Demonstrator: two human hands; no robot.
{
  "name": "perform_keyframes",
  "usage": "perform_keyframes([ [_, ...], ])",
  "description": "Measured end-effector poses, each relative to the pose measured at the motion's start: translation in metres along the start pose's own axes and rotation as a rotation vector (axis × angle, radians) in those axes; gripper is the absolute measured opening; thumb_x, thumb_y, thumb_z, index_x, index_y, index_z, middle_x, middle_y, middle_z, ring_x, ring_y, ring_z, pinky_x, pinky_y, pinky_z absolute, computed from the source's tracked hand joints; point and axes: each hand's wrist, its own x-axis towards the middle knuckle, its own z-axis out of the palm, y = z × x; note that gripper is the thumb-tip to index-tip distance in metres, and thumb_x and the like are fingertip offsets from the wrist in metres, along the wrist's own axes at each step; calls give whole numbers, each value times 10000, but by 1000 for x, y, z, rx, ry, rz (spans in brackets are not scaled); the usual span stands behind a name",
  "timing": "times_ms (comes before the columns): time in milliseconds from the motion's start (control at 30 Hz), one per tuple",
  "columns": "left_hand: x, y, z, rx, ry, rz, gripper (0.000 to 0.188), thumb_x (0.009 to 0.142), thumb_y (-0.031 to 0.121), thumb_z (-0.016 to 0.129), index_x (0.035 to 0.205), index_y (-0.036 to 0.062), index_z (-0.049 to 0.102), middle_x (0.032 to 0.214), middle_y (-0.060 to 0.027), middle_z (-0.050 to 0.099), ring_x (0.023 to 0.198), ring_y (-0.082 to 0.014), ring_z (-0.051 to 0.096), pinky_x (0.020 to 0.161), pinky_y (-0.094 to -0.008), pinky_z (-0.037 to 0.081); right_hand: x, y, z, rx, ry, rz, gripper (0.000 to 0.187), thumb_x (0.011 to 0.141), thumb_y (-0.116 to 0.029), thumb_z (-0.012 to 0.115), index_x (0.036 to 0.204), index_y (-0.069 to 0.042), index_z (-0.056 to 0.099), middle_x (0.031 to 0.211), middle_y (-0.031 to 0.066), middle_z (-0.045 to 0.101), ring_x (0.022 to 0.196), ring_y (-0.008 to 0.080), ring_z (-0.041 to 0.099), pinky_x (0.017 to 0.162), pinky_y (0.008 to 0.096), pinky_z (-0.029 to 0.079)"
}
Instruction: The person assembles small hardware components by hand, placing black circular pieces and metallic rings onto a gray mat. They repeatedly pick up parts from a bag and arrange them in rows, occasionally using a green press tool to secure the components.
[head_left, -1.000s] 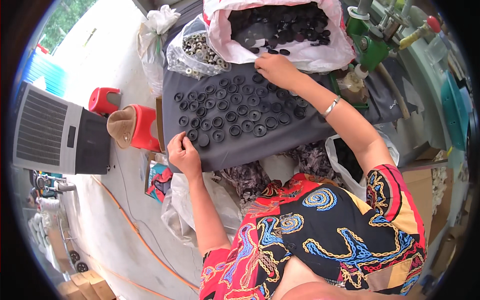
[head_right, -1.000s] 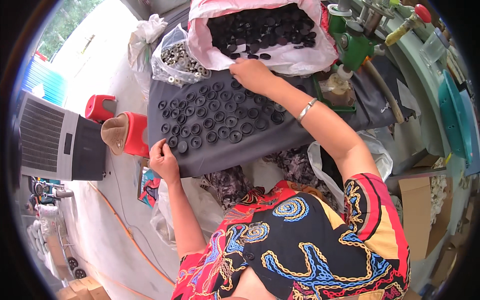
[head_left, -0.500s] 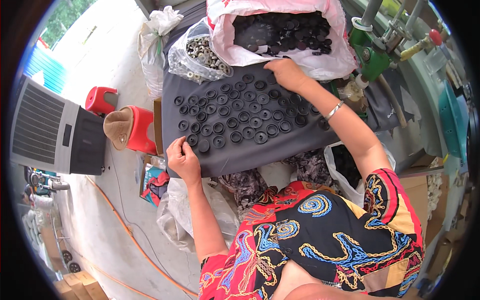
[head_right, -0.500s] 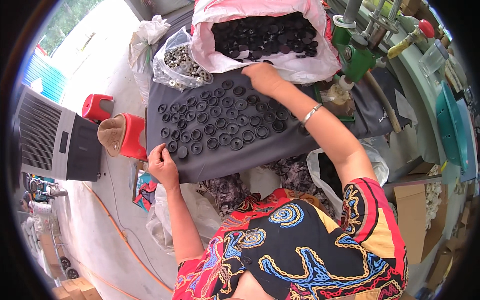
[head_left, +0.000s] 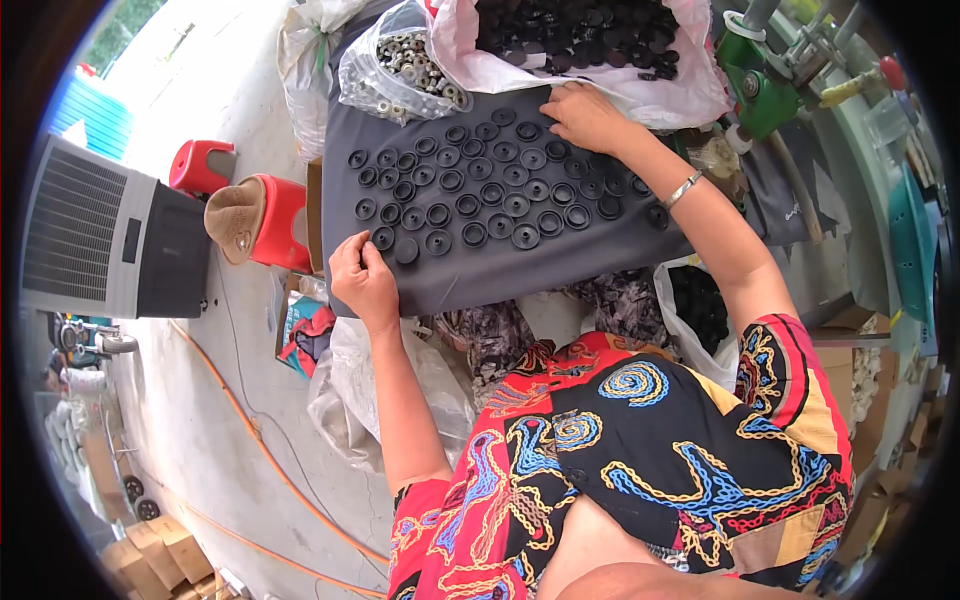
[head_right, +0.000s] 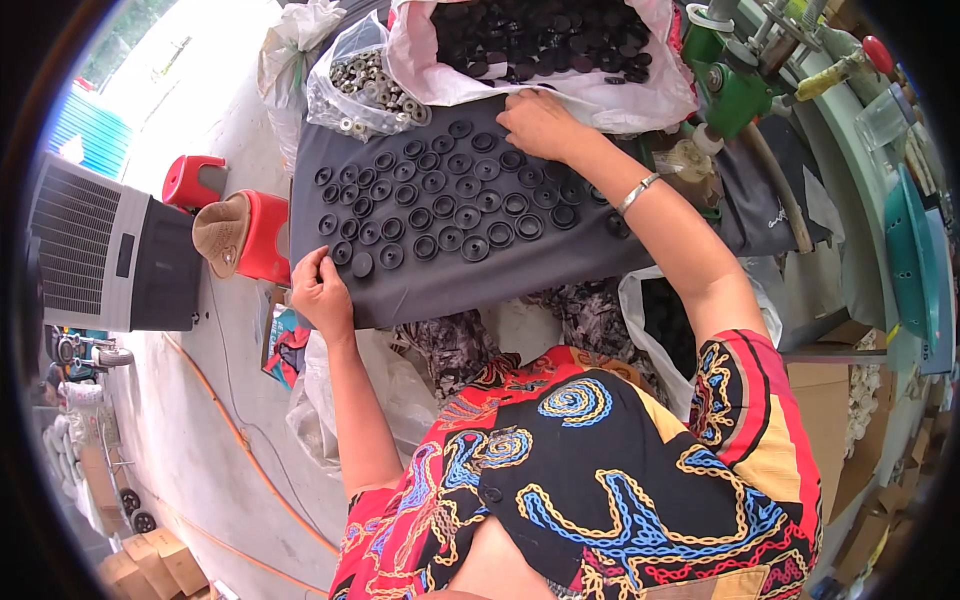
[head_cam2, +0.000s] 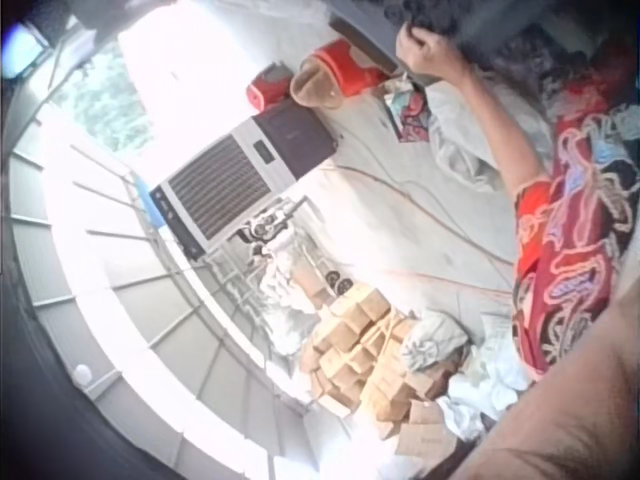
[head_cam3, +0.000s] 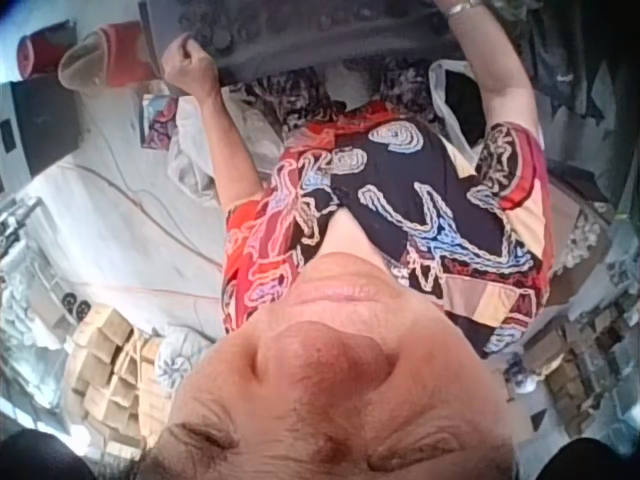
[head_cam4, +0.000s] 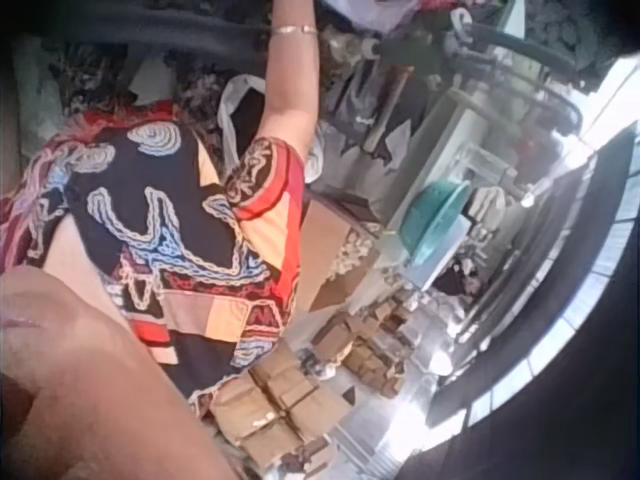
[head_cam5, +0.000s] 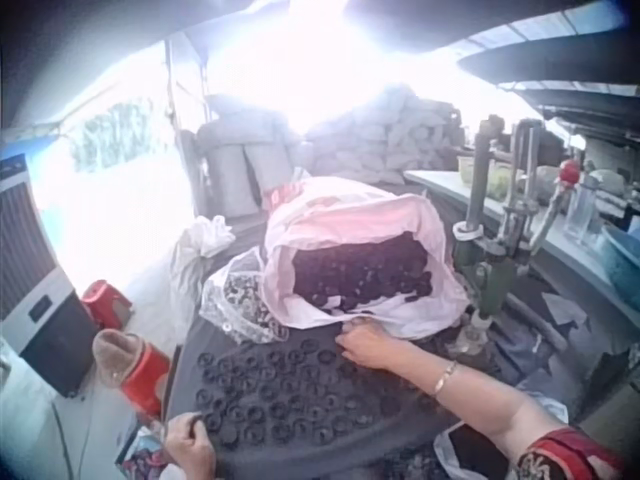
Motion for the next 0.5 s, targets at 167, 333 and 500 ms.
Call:
perform_keyframes([
  [167, 1, 3, -1, 13, -8, -5, 129, 836, -6, 594, 919, -3, 693, 913, -107, 676, 824, -198, 631, 747, -300, 491, 2, 1, 6, -39, 72, 8, 126, 838, -161, 592, 858, -53, 653, 912, 140, 636, 967, 317, 600, 868, 424, 467],
  [333, 0, 4, -3, 16, -2, 9, 127, 834, -5, 598, 919, -5, 692, 914, -107, 676, 822, -199, 630, 745, -301, 492, 16, 8, 18, 120, 316, 112, 149, 874, -163, 561, 885, -35, 637, 861, 154, 663, 836, 335, 635, 762, 426, 501],
  [500, 1, 5, -4, 11, -5, 5, 133, 835, -8, 591, 921, -6, 692, 920, -110, 677, 829, -203, 633, 750, -300, 492, 25, 0, 22, 63, 221, 174, 192, 871, -193, 545, 864, -34, 652, 841, 168, 670, 799, 335, 652, 720, 434, 514],
])
